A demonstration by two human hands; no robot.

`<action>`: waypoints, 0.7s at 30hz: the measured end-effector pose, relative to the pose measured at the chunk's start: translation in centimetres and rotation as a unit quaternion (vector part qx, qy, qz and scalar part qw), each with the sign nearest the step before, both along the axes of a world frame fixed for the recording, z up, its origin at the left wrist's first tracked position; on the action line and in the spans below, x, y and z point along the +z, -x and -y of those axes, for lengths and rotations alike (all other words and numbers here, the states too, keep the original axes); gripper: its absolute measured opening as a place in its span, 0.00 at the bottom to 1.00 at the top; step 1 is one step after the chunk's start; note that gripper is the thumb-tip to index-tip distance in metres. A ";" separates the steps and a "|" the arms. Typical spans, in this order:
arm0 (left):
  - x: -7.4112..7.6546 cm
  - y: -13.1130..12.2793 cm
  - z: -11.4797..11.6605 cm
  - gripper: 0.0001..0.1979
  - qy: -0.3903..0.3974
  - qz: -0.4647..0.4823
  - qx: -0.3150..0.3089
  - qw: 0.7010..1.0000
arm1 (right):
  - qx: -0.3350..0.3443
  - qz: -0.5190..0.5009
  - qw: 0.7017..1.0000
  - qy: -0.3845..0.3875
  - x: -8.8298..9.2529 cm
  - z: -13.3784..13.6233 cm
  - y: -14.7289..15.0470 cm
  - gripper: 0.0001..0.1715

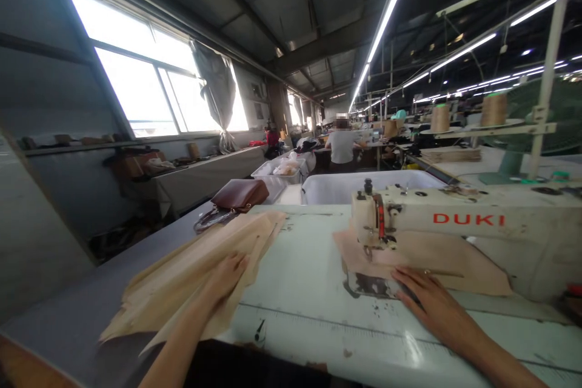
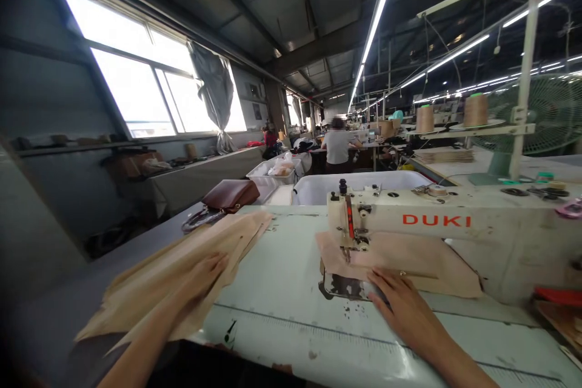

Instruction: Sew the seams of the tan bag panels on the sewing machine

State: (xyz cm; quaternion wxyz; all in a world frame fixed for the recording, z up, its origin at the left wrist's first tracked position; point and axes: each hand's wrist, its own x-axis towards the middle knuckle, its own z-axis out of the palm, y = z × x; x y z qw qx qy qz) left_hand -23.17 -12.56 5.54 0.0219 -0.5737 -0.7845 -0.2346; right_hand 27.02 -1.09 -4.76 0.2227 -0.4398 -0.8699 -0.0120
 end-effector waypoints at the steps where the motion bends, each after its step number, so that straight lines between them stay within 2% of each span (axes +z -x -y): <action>1: 0.0 0.1 0.0 0.16 -0.023 -0.010 0.009 1.000 | 0.000 0.004 1.000 0.000 -0.1 -0.1 0.0 0.30; 4: -0.5 -2.3 -0.9 0.16 -0.078 -0.045 -0.013 0.996 | 0.011 0.021 1.000 0.006 0.5 -0.5 -0.1 0.29; 6: -1.5 -6.1 -2.1 0.17 -0.082 -0.055 -0.094 0.991 | 0.023 0.032 0.999 0.013 2.1 -0.3 -0.4 0.27; 8: -2.8 -10.8 -3.5 0.18 -0.070 -0.050 -0.200 0.976 | 0.038 0.042 0.998 0.016 4.2 -0.1 -0.6 0.24; 10: -3.9 -15.1 -4.7 0.20 -0.066 -0.040 -0.291 0.954 | 0.074 0.055 0.996 0.015 6.1 -0.3 -0.4 0.21; 12: -4.6 -18.3 -6.0 0.21 -0.075 -0.055 -0.367 0.925 | 0.088 0.084 0.992 0.026 7.0 -1.0 -0.2 0.20; 16: -5.4 -21.7 -9.0 0.22 -0.098 -0.101 -0.462 0.876 | 0.096 0.123 0.987 0.026 6.7 -2.1 0.0 0.13; 21: -5.9 -23.3 -12.4 0.14 -0.074 -0.108 -0.499 0.857 | 0.102 0.144 0.983 -0.054 5.7 -3.1 0.9 0.05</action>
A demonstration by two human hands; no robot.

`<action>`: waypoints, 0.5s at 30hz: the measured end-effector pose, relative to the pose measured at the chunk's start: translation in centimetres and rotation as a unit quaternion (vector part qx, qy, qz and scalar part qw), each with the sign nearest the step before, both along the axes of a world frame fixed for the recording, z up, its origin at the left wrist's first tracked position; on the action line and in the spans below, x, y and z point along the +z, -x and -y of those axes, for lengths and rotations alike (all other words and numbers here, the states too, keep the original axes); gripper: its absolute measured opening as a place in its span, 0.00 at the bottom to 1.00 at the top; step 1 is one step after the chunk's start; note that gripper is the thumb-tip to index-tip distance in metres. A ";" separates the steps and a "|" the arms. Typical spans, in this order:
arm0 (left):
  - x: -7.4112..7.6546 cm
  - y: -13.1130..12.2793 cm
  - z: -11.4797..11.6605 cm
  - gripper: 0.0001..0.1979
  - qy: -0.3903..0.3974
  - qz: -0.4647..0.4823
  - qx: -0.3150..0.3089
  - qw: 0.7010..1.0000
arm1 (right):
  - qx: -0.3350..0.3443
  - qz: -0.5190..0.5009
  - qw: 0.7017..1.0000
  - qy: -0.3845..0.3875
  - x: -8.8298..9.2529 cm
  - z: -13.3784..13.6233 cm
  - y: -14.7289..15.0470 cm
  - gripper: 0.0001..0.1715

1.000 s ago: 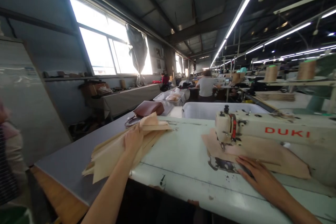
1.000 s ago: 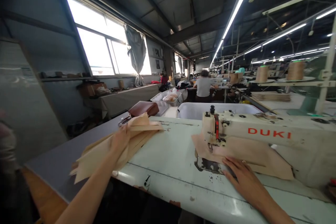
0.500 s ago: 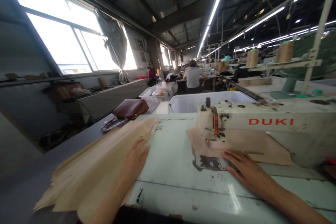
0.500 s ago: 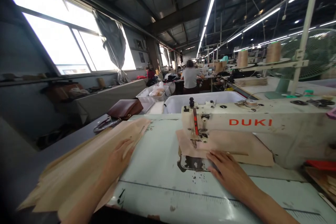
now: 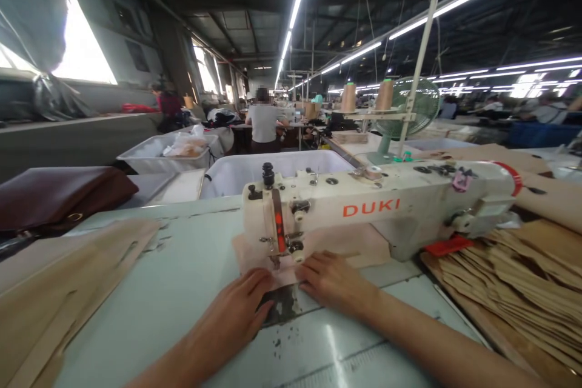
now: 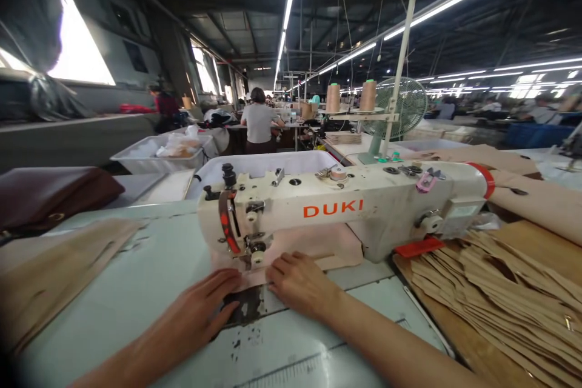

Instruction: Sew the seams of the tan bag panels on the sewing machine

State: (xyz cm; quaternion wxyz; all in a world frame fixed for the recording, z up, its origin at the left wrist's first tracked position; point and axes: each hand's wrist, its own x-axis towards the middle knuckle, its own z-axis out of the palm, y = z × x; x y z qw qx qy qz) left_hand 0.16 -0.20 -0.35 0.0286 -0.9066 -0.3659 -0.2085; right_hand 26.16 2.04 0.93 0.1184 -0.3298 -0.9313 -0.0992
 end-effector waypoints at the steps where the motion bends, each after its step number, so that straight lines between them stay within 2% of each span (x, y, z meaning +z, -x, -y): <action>1: 0.0 -0.2 -0.4 0.13 0.007 -0.001 -0.006 1.000 | 0.004 0.006 1.000 -0.023 -0.1 -0.2 0.2 0.04; 5: 0.4 -0.7 -1.6 0.12 0.032 0.010 -0.029 0.999 | 0.026 0.021 0.997 -0.073 -0.1 -1.2 0.6 0.02; 10: 0.7 -0.4 -2.3 0.12 0.061 0.060 0.002 0.996 | 0.048 0.024 0.995 -0.086 -0.1 -1.8 0.3 0.04; 13: 0.7 -0.2 -2.2 0.11 0.070 0.062 -0.017 0.995 | 0.067 -0.004 0.996 -0.055 0.3 -1.6 0.2 0.02; 15: 0.5 -0.1 -2.0 0.12 0.069 0.053 -0.041 0.995 | 0.054 -0.045 0.997 -0.008 0.8 -1.3 0.3 0.05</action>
